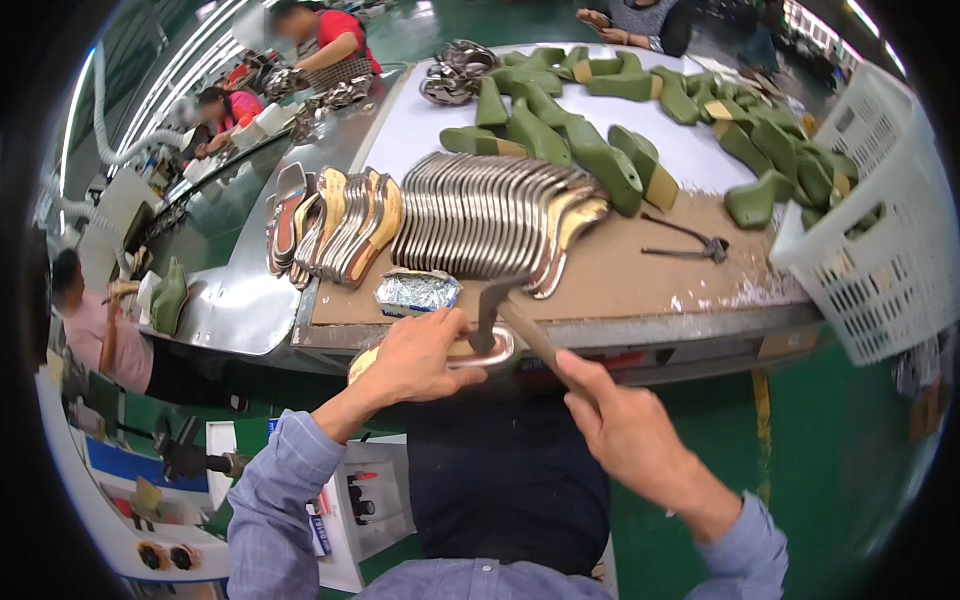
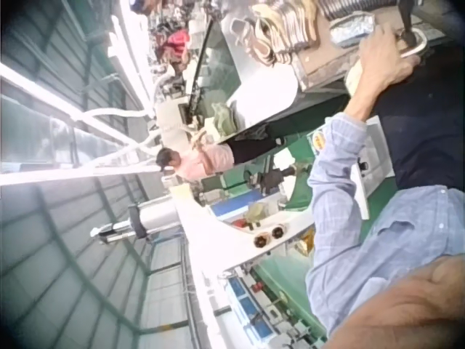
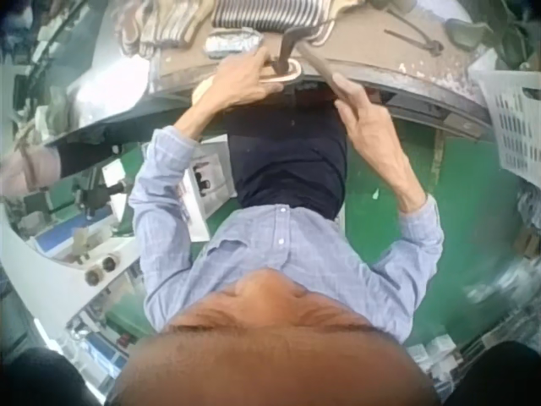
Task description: The person repeatedly picks up green shoe uppers and metal insoles, places the insoles inside the uppers, and uses a hammer to tap the insoles into place. The person then places the assembled shoes into a white basket. This process is repeated for multiple units.
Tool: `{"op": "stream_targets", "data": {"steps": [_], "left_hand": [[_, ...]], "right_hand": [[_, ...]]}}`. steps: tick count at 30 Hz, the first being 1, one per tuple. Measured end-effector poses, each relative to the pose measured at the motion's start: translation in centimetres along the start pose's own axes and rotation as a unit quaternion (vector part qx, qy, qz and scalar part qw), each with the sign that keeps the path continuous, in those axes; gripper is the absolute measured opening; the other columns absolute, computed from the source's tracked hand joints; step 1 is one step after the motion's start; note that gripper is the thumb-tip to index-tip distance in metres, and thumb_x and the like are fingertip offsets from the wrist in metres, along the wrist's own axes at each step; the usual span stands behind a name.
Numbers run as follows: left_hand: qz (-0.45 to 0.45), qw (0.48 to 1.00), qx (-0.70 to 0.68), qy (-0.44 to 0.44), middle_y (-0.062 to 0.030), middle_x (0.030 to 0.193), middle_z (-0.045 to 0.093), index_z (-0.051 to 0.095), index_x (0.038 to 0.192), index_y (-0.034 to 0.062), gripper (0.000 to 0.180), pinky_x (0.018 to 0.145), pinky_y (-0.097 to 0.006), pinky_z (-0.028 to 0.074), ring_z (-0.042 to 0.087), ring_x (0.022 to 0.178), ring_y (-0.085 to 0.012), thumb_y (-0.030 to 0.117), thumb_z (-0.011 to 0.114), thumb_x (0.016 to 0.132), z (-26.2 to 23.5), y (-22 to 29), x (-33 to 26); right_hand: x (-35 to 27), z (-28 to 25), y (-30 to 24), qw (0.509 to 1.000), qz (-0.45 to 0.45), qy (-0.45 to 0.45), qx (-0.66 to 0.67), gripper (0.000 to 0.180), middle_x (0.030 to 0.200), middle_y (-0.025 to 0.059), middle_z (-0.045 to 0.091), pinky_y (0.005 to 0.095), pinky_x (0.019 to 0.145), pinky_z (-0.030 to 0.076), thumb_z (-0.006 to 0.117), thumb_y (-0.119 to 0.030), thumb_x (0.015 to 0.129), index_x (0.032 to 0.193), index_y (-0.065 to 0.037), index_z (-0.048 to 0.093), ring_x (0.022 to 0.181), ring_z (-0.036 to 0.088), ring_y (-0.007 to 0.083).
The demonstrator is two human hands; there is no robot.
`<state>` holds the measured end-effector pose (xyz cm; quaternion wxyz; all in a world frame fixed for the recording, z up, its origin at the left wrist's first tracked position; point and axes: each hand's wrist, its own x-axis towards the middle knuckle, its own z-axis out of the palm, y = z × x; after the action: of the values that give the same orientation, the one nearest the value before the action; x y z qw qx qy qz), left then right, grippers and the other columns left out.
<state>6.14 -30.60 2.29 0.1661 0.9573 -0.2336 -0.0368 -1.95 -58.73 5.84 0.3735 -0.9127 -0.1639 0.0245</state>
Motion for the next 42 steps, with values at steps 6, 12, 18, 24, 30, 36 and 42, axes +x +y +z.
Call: {"op": "stream_targets", "data": {"steps": [6,12,18,24,30,36,42], "left_hand": [[-0.036,0.999,0.028,-0.017,-0.0144,0.105,0.066,0.056,0.112,0.0046,0.06,0.086,-0.045,0.048,0.064,0.101,-0.0333,0.047,0.079,0.077,0.0,0.8,-0.5],[-0.031,0.998,0.044,-0.023,-0.0153,0.099,0.067,0.055,0.114,0.0042,0.064,0.083,-0.045,0.05,0.066,0.097,-0.0349,0.048,0.08,0.074,0.2,0.5,-0.7],[0.025,0.997,0.056,-0.041,-0.0159,0.083,0.068,0.052,0.119,0.0032,0.066,0.074,-0.043,0.055,0.069,0.084,-0.037,0.041,0.079,0.072,-1.4,1.1,0.5],[-0.137,0.847,-0.392,0.331,-0.0085,0.115,0.067,0.053,0.131,0.0025,0.061,0.091,-0.033,0.054,0.066,0.102,-0.0195,0.014,0.082,0.078,-11.0,-7.8,-5.9],[-0.21,0.62,-0.252,0.713,-0.016,0.121,0.064,0.057,0.126,-0.0049,0.053,0.09,-0.036,0.052,0.064,0.107,-0.0235,0.022,0.08,0.087,-5.8,-29.6,-15.7],[-0.461,0.709,-0.028,0.533,-0.0222,0.104,0.066,0.053,0.112,-0.0048,0.054,0.089,-0.046,0.049,0.065,0.095,-0.0379,0.03,0.079,0.081,0.2,-37.5,-19.7],[-0.319,0.744,0.101,0.578,-0.0191,0.13,0.059,0.051,0.135,-0.0001,0.05,0.106,-0.041,0.04,0.055,0.124,-0.0333,0.014,0.068,0.09,-5.3,-26.7,-9.7]], "right_hand": [[-0.2,-1.5,-0.6,0.985,-0.056,0.138,0.09,0.047,0.115,0.0207,0.07,0.0386,0.085,0.057,0.066,-0.004,0.094,0.138,-0.007,0.051,0.104,0.071,0.0305],[0.1,0.0,1.0,0.992,-0.083,0.063,-0.072,0.039,0.094,0.0143,0.071,0.0412,0.07,0.057,0.071,-0.012,0.09,0.128,-0.014,0.064,0.082,0.07,0.0329],[0.1,-1.7,10.0,0.93,0.037,0.203,-0.304,0.036,0.083,0.0114,0.064,0.0457,0.061,0.05,0.069,-0.01,0.089,0.123,-0.02,0.068,0.071,0.064,0.034],[3.5,-1.2,13.5,0.92,-0.039,0.281,-0.27,0.026,0.095,0.0172,0.065,0.0482,0.08,0.05,0.066,-0.012,0.091,0.117,-0.007,0.069,0.094,0.064,0.0356],[15.1,5.0,11.9,0.976,0.104,0.189,-0.034,0.032,0.106,0.0232,0.071,0.0469,0.089,0.051,0.061,-0.026,0.094,0.11,0.0,0.07,0.102,0.066,0.0407],[21.8,6.4,12.7,0.963,0.192,0.179,-0.065,0.035,0.102,0.0218,0.072,0.0478,0.088,0.051,0.059,-0.033,0.093,0.107,-0.003,0.071,0.098,0.068,0.0401],[20.3,4.7,12.6,0.917,0.142,0.365,0.079,0.022,0.103,0.0244,0.07,0.0452,0.083,0.051,0.054,-0.017,0.1,0.113,-0.002,0.062,0.1,0.065,0.0423]]}}
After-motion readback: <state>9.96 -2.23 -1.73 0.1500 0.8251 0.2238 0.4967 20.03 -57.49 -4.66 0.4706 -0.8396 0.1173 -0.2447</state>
